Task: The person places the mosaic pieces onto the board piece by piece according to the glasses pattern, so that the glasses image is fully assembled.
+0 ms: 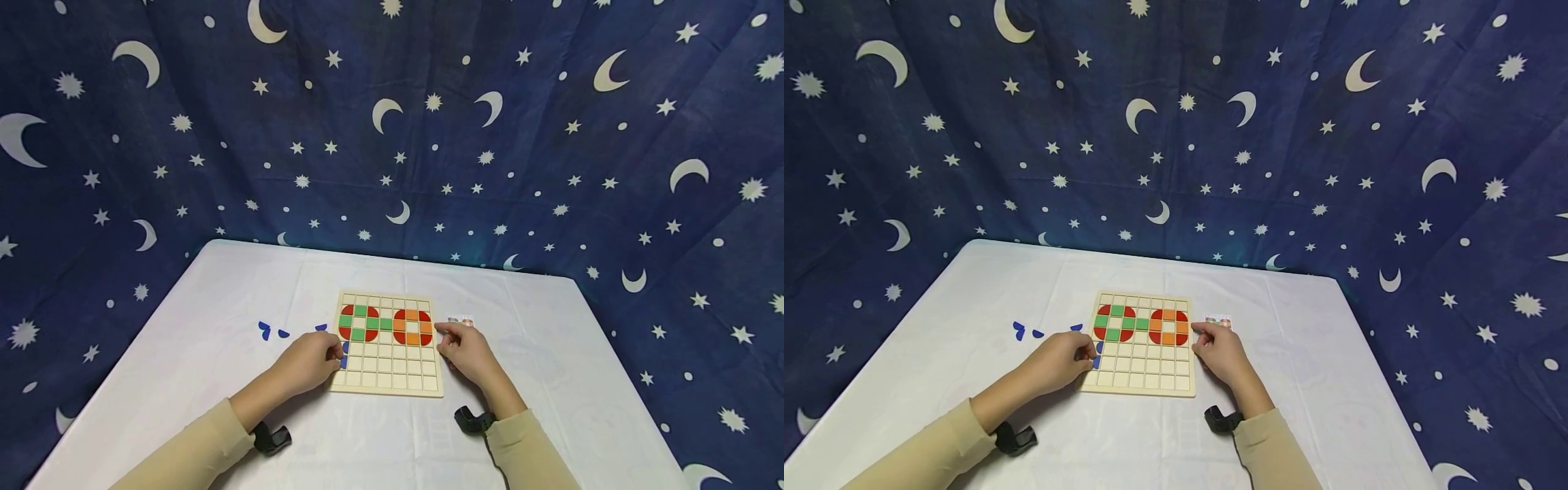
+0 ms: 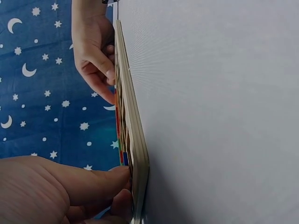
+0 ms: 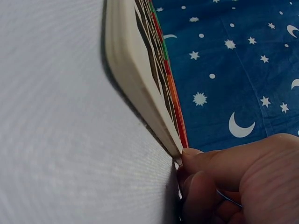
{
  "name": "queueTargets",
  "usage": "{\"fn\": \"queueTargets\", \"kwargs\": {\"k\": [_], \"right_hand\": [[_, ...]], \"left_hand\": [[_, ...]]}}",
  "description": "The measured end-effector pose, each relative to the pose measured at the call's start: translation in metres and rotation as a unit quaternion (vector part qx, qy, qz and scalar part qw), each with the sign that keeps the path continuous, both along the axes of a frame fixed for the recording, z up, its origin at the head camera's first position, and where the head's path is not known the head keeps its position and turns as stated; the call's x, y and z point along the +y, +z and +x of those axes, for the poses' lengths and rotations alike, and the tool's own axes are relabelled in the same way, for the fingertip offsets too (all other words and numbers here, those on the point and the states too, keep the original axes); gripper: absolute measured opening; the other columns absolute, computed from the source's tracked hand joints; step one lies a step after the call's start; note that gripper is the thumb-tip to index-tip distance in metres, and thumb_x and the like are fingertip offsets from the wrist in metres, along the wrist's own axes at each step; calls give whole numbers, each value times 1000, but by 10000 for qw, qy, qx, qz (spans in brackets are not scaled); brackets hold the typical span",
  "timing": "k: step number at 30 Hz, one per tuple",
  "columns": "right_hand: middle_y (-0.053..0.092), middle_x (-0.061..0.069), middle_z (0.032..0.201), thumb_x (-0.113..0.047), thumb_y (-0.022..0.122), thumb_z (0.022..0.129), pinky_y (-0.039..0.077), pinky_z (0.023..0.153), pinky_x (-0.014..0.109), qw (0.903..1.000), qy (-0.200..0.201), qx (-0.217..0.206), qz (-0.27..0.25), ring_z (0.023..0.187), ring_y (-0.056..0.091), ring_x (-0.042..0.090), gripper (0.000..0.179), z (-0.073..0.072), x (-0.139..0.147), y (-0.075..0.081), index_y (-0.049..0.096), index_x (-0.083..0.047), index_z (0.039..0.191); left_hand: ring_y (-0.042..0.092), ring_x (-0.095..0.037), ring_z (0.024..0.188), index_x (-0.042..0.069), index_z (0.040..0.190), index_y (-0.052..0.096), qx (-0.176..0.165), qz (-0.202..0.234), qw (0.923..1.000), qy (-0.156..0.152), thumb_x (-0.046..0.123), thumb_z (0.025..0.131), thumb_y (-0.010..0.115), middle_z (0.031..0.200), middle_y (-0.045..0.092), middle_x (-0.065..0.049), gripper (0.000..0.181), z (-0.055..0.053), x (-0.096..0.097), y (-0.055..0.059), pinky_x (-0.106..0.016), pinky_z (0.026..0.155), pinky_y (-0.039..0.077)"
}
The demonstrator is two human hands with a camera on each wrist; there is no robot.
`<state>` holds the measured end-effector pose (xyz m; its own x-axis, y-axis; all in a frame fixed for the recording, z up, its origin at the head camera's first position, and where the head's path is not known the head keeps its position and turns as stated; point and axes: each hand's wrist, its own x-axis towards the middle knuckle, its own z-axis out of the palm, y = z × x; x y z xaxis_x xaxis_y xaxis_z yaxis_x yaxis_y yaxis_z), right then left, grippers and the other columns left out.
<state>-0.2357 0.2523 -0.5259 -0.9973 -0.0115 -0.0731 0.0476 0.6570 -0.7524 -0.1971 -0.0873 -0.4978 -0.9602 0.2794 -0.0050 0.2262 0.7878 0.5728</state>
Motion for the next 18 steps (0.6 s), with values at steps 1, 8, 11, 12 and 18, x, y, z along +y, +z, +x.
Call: {"fn": "queueTargets", "kwargs": {"k": [1, 8, 11, 12, 18], "right_hand": [[62, 4, 86, -8, 78, 94, 49, 54, 28, 10000, -12, 7, -4, 60, 58, 17, 42, 0, 0, -1, 73, -15, 135], [62, 3, 86, -8, 78, 95, 50, 53, 27, 10000, 54, 15, -11, 60, 57, 16, 43, 1, -1, -3, 73, -14, 136], [62, 4, 87, -7, 78, 95, 50, 54, 28, 10000, 68, 30, -4, 61, 57, 16, 42, 1, -1, -2, 73, -13, 136], [62, 4, 87, -7, 78, 95, 50, 54, 28, 10000, 50, 25, -1, 62, 58, 16, 42, 1, -1, -2, 73, -13, 136], [62, 3, 88, -8, 79, 94, 51, 55, 27, 10000, 26, 27, 45, 62, 58, 16, 42, 0, 1, 0, 73, -15, 135]], "left_hand": [[53, -12, 72, 17, 83, 70, -16, 0, 10000, -1, 7, 90, 82, 76, 60, 6, 17, 0, 0, 0, -30, 68, 44], [55, -13, 76, 15, 95, 73, -150, 23, 9997, 179, 9, 90, 82, 80, 61, 4, 13, -1, -21, 4, -31, 70, 45], [56, -14, 75, 13, 101, 74, -117, 4, 9991, 401, 8, 90, 81, 81, 62, 2, 13, -2, -40, 9, -32, 70, 45], [56, -15, 75, 12, 102, 74, -97, -15, 9988, 473, 8, 91, 81, 82, 63, 1, 14, -3, -46, 10, -32, 70, 45], [58, -18, 78, 8, 106, 75, 104, -313, 9972, 677, 8, 90, 82, 87, 67, -2, 18, -9, -76, 12, -38, 73, 48]]}}
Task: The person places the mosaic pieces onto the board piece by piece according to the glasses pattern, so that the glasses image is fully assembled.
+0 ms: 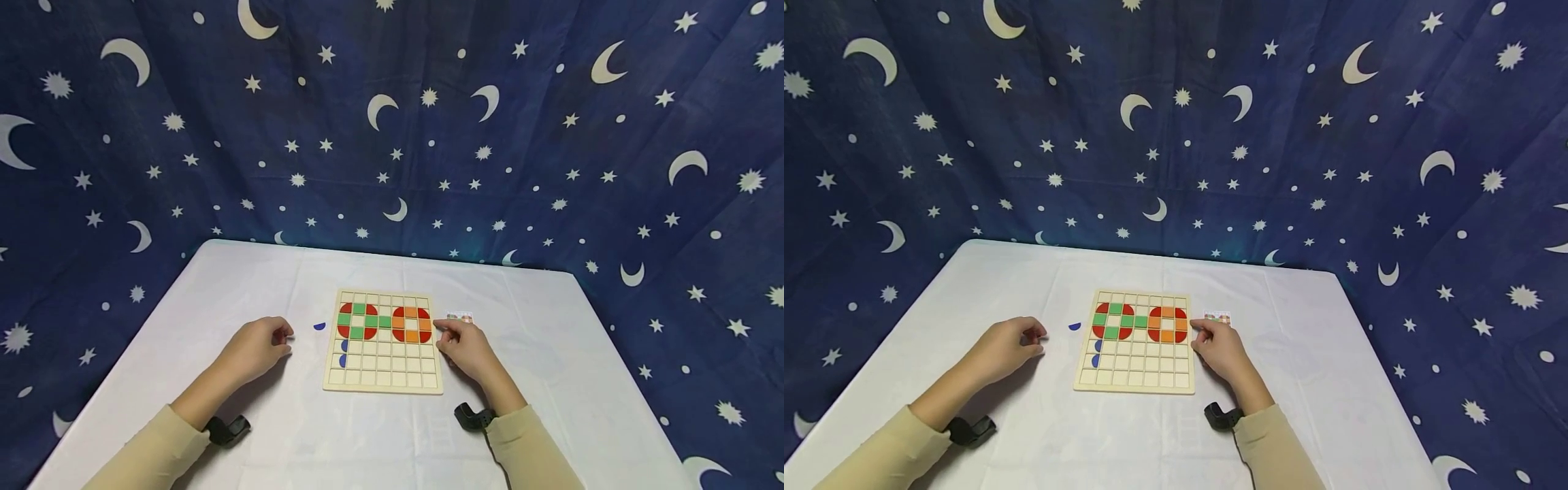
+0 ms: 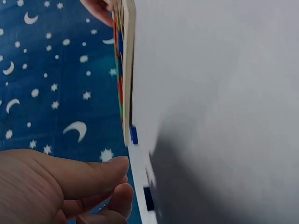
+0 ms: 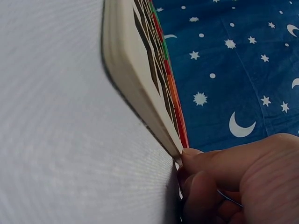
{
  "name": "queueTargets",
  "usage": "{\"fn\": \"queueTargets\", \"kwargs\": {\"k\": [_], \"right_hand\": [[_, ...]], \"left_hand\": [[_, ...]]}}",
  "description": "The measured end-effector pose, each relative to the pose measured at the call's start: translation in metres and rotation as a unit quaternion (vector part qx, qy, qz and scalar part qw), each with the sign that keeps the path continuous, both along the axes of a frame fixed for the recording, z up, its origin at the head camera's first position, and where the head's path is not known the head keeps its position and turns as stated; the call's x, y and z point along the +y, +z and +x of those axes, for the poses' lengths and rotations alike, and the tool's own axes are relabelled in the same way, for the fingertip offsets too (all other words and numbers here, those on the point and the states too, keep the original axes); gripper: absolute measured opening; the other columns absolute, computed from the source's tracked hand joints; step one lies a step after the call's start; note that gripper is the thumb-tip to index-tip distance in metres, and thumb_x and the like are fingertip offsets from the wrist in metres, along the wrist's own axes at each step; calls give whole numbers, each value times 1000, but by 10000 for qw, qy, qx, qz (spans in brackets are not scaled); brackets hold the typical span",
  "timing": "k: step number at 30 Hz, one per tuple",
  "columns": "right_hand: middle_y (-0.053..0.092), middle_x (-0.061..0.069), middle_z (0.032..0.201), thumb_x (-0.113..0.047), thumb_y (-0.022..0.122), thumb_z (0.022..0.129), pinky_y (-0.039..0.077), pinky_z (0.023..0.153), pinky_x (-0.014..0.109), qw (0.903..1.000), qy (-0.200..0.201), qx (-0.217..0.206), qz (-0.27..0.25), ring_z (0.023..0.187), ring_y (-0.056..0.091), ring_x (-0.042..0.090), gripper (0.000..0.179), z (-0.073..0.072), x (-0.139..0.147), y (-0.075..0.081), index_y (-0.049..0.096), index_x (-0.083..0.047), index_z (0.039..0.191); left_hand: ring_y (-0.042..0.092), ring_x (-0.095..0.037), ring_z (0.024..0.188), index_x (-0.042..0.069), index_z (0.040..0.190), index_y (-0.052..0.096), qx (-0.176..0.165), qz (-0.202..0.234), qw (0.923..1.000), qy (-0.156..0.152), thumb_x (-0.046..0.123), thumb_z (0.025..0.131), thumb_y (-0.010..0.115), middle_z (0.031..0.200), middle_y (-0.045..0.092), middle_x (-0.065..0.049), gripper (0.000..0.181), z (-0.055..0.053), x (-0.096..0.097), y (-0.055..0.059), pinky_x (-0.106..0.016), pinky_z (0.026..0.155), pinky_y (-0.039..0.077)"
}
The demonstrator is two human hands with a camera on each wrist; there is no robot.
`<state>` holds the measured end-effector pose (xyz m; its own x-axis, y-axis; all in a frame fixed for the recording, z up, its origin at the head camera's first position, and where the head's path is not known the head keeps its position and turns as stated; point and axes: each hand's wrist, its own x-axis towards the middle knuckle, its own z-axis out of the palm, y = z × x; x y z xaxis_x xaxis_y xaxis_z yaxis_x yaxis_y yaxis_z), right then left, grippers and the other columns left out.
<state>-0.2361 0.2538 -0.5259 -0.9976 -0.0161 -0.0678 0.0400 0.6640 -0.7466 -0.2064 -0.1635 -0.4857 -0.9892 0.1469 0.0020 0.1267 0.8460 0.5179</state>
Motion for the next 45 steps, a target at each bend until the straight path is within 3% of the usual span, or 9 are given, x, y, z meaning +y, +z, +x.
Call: {"fn": "queueTargets", "kwargs": {"k": [9, 21, 29, 37, 45], "right_hand": [[61, 3, 88, -7, 77, 94, 50, 54, 27, 9999, 30, 94, -54, 60, 58, 14, 40, 1, 3, -1, 74, -14, 134], [62, 3, 89, -8, 78, 94, 51, 54, 27, 9999, 29, 120, -4, 59, 58, 13, 40, 2, 1, 0, 74, -15, 134], [62, 3, 89, -9, 77, 95, 51, 55, 27, 10000, 24, 66, -16, 60, 58, 14, 41, 1, 0, 0, 74, -15, 135], [62, 4, 90, -9, 77, 95, 51, 55, 27, 9999, 35, 109, 28, 60, 59, 14, 40, 1, 0, 0, 74, -15, 134], [61, 3, 89, -9, 78, 94, 50, 55, 27, 10000, -18, 19, -40, 61, 58, 15, 40, 2, -1, 2, 74, -15, 134]], "left_hand": [[56, -19, 76, 7, 111, 75, -40, -53, 10000, 60, 7, 91, 79, 86, 65, -4, 20, -13, -21, -3, -36, 68, 45], [54, -20, 75, 12, 93, 74, -394, -19, 9991, -141, 4, 90, 79, 80, 60, -3, 10, -24, -25, -8, -34, 66, 42], [53, -19, 77, 13, 96, 75, -355, 30, 9993, -134, 13, 92, 81, 81, 60, -2, 8, -20, -26, -8, -35, 70, 42], [53, -18, 76, 14, 90, 73, -206, 117, 9996, -183, 8, 91, 81, 79, 58, -1, 10, -13, -25, -8, -34, 69, 41], [53, -17, 74, 13, 89, 71, -194, 58, 9993, -312, 7, 91, 81, 78, 59, -1, 12, -14, -23, -10, -33, 68, 42]]}}
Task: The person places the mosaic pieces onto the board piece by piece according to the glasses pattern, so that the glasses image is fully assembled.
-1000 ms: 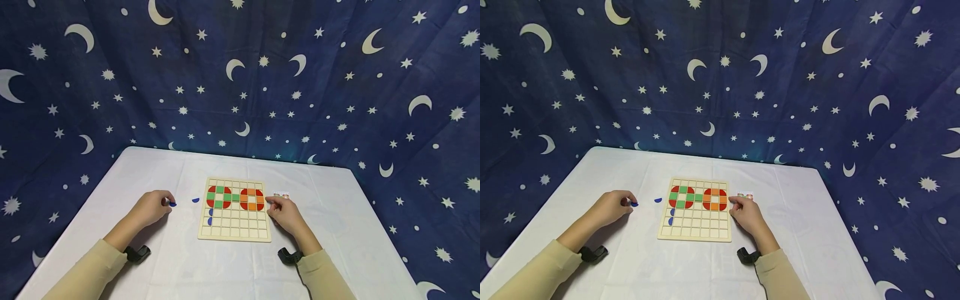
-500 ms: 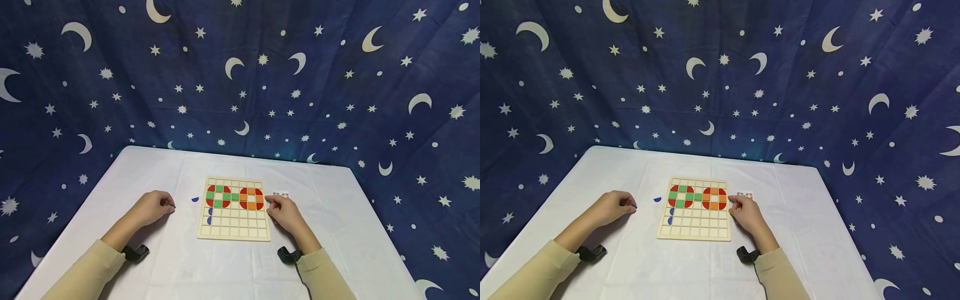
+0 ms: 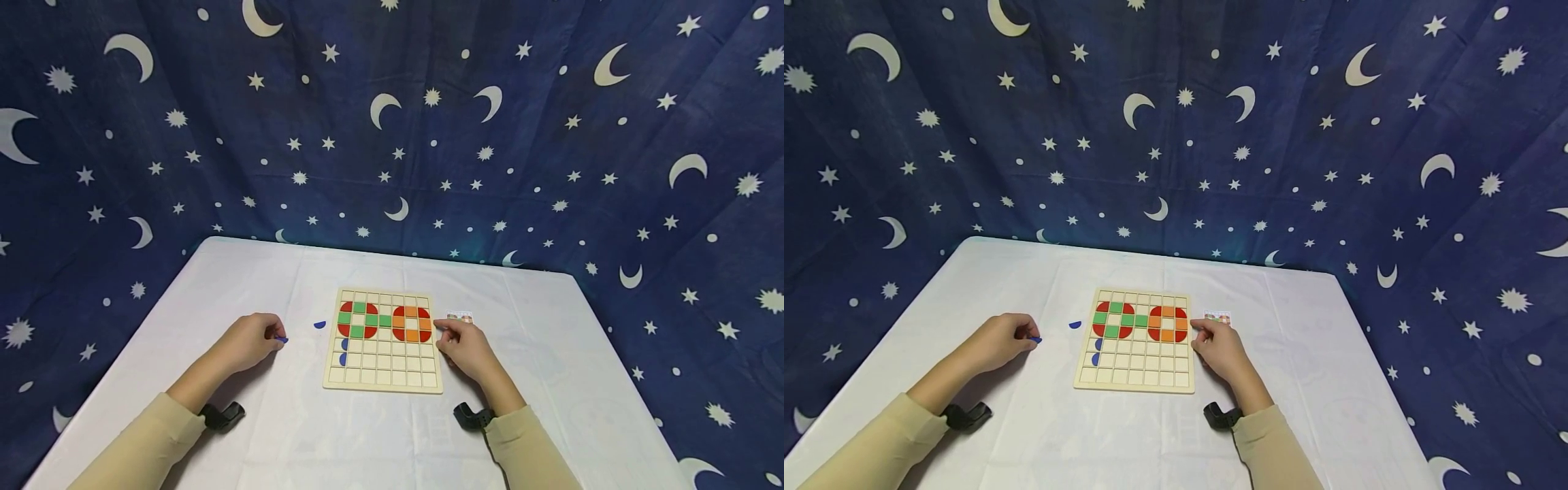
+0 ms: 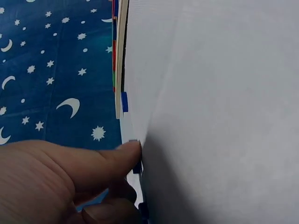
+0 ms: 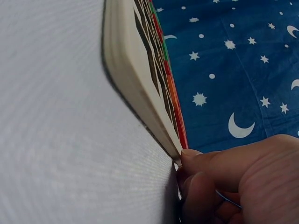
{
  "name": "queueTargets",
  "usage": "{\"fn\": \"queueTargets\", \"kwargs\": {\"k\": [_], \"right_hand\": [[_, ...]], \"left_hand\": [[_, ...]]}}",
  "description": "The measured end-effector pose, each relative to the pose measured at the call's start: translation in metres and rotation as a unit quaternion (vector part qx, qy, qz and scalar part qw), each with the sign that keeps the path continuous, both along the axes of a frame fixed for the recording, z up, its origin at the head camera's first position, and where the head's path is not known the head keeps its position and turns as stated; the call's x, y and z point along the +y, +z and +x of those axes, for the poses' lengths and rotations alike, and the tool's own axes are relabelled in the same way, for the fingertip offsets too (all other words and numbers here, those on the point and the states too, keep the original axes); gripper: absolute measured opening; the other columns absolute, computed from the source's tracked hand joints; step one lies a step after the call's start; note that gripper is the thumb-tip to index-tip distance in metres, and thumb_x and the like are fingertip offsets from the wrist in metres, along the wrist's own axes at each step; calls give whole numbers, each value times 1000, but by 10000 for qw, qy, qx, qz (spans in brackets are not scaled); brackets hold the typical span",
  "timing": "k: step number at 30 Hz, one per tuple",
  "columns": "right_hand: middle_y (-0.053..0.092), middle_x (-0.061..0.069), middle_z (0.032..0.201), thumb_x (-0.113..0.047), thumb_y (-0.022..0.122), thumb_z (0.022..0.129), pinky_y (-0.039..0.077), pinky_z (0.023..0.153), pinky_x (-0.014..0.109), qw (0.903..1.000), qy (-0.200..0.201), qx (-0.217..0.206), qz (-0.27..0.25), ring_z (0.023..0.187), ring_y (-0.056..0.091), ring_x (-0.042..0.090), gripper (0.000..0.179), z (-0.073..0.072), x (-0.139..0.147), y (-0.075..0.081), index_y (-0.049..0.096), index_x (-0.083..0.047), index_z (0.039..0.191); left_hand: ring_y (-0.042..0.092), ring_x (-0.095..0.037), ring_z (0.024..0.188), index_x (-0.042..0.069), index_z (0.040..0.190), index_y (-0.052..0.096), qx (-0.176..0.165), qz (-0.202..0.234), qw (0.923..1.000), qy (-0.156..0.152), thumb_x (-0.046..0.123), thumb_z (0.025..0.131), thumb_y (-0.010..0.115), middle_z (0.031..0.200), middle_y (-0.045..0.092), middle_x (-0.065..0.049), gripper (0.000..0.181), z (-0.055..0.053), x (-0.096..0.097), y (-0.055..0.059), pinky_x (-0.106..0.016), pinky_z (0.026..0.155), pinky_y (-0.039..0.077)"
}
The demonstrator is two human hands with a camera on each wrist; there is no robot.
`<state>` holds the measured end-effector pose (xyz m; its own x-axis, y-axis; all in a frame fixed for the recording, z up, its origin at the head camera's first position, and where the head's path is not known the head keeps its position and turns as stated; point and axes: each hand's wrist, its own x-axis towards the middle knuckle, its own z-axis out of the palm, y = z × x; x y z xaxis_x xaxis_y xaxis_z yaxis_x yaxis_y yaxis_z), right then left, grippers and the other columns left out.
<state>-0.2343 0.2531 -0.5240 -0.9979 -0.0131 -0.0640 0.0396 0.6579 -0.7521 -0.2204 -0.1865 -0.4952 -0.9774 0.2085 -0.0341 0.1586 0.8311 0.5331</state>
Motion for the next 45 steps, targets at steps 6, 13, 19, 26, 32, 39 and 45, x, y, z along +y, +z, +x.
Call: {"fn": "queueTargets", "kwargs": {"k": [6, 13, 19, 26, 32, 39, 45], "right_hand": [[61, 3, 87, -7, 78, 94, 49, 54, 27, 10000, 24, 43, 3, 59, 57, 15, 40, 0, 0, 1, 74, -14, 133], [61, 3, 87, -7, 77, 94, 50, 54, 27, 10000, 20, 44, 22, 59, 57, 14, 40, 0, 0, -1, 74, -14, 134], [61, 3, 88, -7, 77, 94, 50, 54, 27, 10000, -3, 38, -20, 59, 57, 15, 40, -1, 0, -1, 74, -14, 134], [60, 3, 88, -7, 77, 95, 52, 54, 28, 10000, 17, 5, -15, 60, 57, 14, 41, 0, 0, -2, 74, -15, 134], [61, 4, 90, -7, 76, 95, 51, 53, 28, 10000, -17, 34, 5, 60, 57, 14, 40, -1, 1, -2, 74, -14, 135], [61, 4, 89, -7, 76, 95, 52, 53, 28, 10000, 1, 74, -24, 60, 57, 15, 41, -1, 1, -1, 73, -14, 135], [61, 4, 88, -7, 77, 95, 52, 53, 28, 10000, 6, 45, -37, 60, 57, 15, 41, -1, 0, -1, 73, -14, 135]], "left_hand": [[53, -16, 75, 17, 89, 69, -75, 40, 9999, -140, 10, 93, 81, 78, 58, 0, 14, 5, 21, 2, -33, 69, 41], [52, -13, 74, 21, 89, 69, -69, 172, 9976, -661, 8, 92, 82, 77, 56, 3, 18, 17, 60, 7, -30, 68, 41], [50, -7, 73, 23, 88, 68, 134, 198, 9912, -1301, 9, 92, 82, 76, 55, 9, 20, 25, 85, 2, -26, 68, 41], [49, -5, 72, 24, 88, 70, 331, 148, 9830, -1797, 8, 91, 82, 76, 54, 13, 20, 28, 99, -5, -25, 67, 41], [49, -4, 72, 24, 89, 72, 418, 101, 9795, -1968, 8, 90, 83, 77, 55, 14, 19, 27, 104, -6, -25, 67, 43], [49, -3, 71, 27, 90, 74, 375, 170, 9790, -1996, 9, 92, 81, 76, 57, 15, 19, 27, 104, -6, -25, 68, 43], [49, -3, 71, 27, 89, 73, 340, 205, 9794, -1980, 9, 92, 81, 75, 56, 14, 19, 28, 105, -6, -25, 67, 43]]}}
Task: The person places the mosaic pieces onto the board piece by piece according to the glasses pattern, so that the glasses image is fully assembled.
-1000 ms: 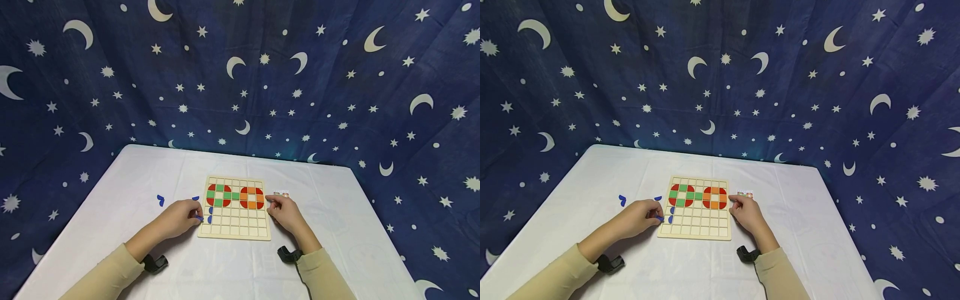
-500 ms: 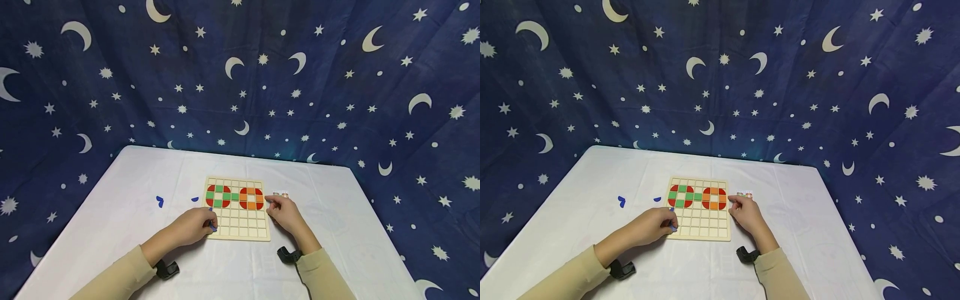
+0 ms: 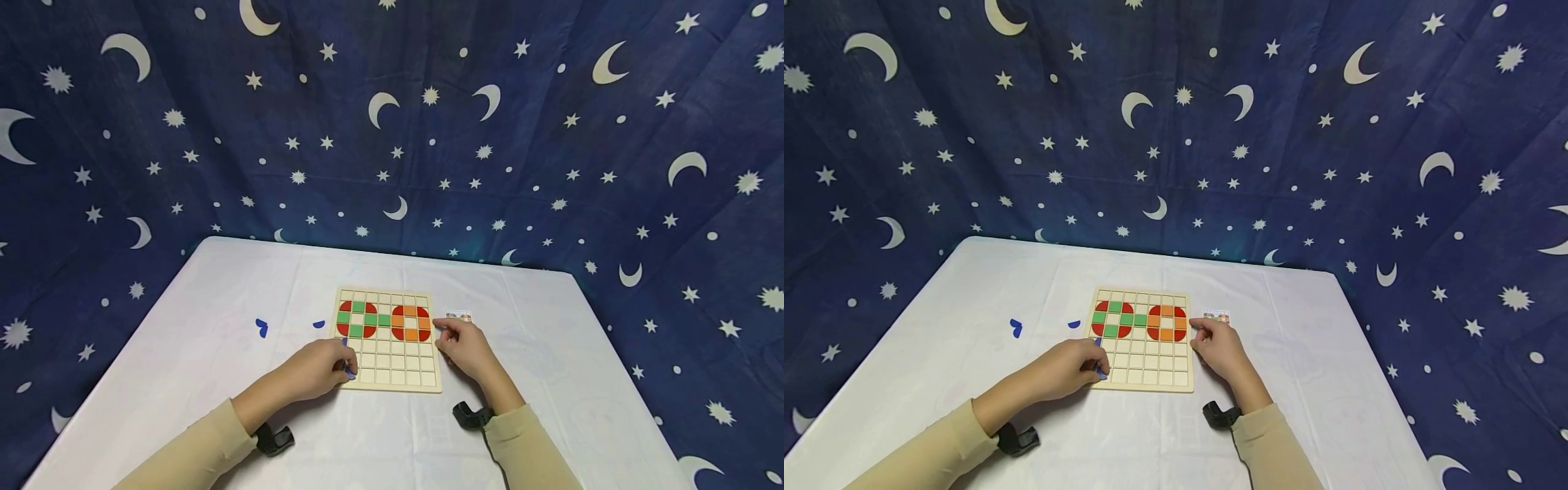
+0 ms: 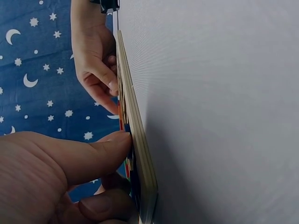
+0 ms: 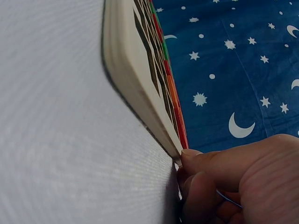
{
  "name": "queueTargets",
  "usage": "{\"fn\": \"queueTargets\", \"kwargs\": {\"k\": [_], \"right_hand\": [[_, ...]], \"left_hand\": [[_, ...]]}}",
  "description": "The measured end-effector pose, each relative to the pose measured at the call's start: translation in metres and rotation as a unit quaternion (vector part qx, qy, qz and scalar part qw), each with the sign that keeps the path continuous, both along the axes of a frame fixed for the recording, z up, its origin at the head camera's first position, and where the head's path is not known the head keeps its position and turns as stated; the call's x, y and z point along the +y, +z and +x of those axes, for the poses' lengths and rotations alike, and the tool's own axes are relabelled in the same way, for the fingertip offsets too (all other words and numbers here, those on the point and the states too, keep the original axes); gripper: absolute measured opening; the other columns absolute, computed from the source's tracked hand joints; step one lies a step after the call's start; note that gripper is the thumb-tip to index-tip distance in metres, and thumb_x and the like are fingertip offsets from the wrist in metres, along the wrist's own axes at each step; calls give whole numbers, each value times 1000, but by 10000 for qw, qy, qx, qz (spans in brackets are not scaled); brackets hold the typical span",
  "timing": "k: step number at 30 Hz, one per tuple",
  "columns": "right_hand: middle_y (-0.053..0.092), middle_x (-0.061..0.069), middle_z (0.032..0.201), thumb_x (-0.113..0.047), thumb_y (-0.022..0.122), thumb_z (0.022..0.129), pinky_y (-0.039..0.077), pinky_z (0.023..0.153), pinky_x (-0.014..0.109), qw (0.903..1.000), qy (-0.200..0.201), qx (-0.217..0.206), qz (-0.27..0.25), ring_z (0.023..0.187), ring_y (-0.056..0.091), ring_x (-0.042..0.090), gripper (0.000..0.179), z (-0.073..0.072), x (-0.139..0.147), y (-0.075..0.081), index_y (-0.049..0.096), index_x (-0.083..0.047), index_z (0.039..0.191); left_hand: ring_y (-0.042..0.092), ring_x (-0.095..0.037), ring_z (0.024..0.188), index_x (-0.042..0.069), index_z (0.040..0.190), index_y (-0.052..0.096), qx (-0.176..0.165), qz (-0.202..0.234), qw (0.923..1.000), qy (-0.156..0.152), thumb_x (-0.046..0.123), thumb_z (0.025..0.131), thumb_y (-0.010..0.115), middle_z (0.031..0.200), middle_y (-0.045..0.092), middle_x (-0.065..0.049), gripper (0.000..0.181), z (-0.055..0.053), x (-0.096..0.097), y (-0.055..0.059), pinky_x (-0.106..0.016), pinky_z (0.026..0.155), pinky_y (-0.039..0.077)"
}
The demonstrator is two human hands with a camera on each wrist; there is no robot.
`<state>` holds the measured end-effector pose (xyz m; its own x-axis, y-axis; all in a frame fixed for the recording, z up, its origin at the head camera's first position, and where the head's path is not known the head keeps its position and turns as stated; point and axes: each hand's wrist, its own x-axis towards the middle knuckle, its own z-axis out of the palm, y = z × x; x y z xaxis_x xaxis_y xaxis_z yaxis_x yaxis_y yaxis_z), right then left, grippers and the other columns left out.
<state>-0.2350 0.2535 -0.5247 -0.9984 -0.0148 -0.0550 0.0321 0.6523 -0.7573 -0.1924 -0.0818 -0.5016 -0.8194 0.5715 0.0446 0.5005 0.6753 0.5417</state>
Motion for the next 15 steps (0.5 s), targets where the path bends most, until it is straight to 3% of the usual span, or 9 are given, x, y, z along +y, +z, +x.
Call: {"fn": "queueTargets", "kwargs": {"k": [8, 15], "right_hand": [[60, 3, 87, -7, 78, 94, 53, 53, 28, 10000, 17, -4, -2, 59, 56, 15, 42, 0, 0, 0, 73, -13, 135], [60, 3, 88, -7, 78, 94, 53, 53, 28, 10000, -6, -6, 19, 61, 57, 14, 41, 0, 0, 0, 73, -13, 135]], "left_hand": [[49, -3, 71, 27, 89, 73, -227, 158, 9996, 34, 8, 92, 80, 75, 55, 13, 20, 0, -3, -1, -25, 66, 43], [50, -7, 72, 26, 94, 74, -649, 360, 9966, 354, 6, 89, 79, 75, 54, 9, 21, -1, -18, 1, -26, 68, 40]]}}
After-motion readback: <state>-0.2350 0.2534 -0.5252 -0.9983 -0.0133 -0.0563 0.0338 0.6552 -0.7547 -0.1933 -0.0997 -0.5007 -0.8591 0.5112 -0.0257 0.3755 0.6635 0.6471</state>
